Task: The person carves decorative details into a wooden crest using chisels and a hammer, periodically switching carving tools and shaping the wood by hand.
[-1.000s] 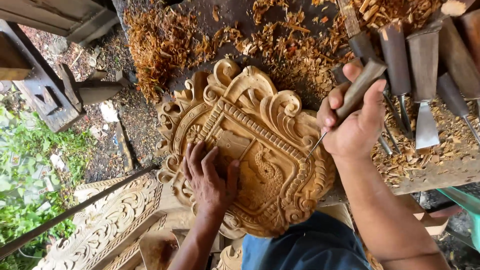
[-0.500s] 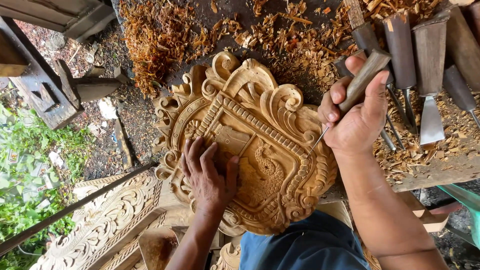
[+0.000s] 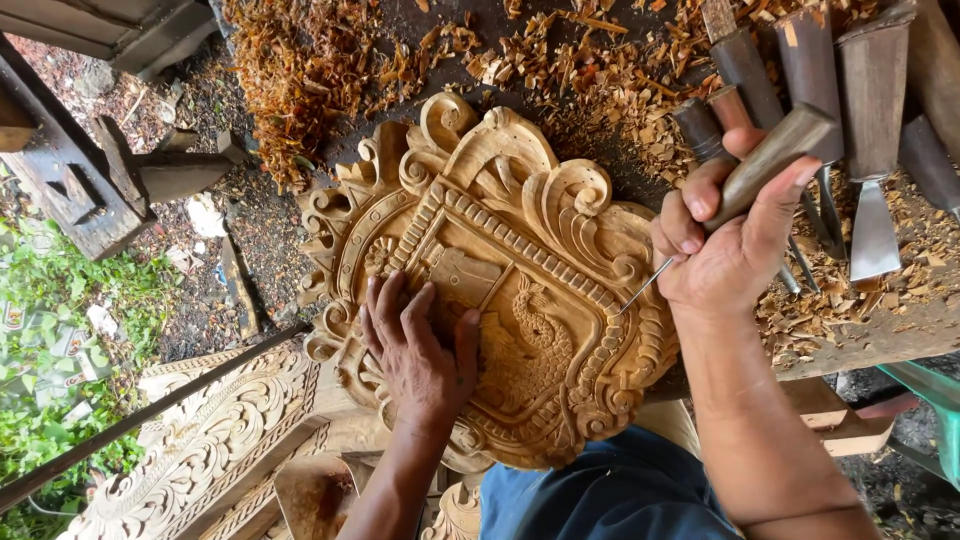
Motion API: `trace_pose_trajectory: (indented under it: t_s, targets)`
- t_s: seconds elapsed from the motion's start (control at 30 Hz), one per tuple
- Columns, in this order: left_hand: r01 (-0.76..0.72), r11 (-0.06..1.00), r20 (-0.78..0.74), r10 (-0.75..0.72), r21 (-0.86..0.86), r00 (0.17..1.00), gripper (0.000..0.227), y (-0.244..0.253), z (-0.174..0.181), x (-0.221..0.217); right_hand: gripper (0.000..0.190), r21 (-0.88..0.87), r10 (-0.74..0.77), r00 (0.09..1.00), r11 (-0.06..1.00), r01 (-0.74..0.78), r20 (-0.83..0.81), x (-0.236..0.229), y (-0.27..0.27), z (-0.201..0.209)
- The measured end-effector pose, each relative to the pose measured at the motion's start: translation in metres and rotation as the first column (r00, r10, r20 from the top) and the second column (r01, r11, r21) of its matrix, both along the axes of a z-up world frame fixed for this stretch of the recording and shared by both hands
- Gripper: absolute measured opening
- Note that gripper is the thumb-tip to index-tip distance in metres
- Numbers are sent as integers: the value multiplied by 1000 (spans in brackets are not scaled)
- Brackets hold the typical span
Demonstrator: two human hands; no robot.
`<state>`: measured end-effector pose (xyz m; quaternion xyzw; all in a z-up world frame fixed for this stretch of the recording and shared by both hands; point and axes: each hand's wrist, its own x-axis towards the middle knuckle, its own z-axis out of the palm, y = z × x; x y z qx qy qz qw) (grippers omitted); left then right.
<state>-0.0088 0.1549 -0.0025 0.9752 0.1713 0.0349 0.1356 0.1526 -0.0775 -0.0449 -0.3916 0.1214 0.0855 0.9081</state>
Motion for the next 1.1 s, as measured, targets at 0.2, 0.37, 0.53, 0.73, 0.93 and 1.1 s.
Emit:
trace_pose_trajectory:
  t_s: [0.2,0.37,0.53,0.73,0.93,1.1]
  targets:
    - [-12,1000,-12,11,-16,1000,54,1,5,1,57,-19,71,992,997,-70,106,7,-21,24]
    - [-3,1000,20,3,-16,1000,54,2,2,2,42,-238,117,974,969,-70,192,21,-24,33]
    - [1,1000,17,-1,-2,1000,54,2,2,0,29,-278,166,978,953,-125,129,25,11,23]
    - [-8,1000,34,8,-1,999,52,2,2,0,26,-493,245,959,857,-147,141,25,26,24]
    - [-7,1000,46,8,-24,999,52,2,4,1,30,-508,217,947,859,-69,237,18,25,24]
    - [-14,1000,29,14,-18,999,53,2,4,1,24,-168,157,985,975,-143,73,13,14,29]
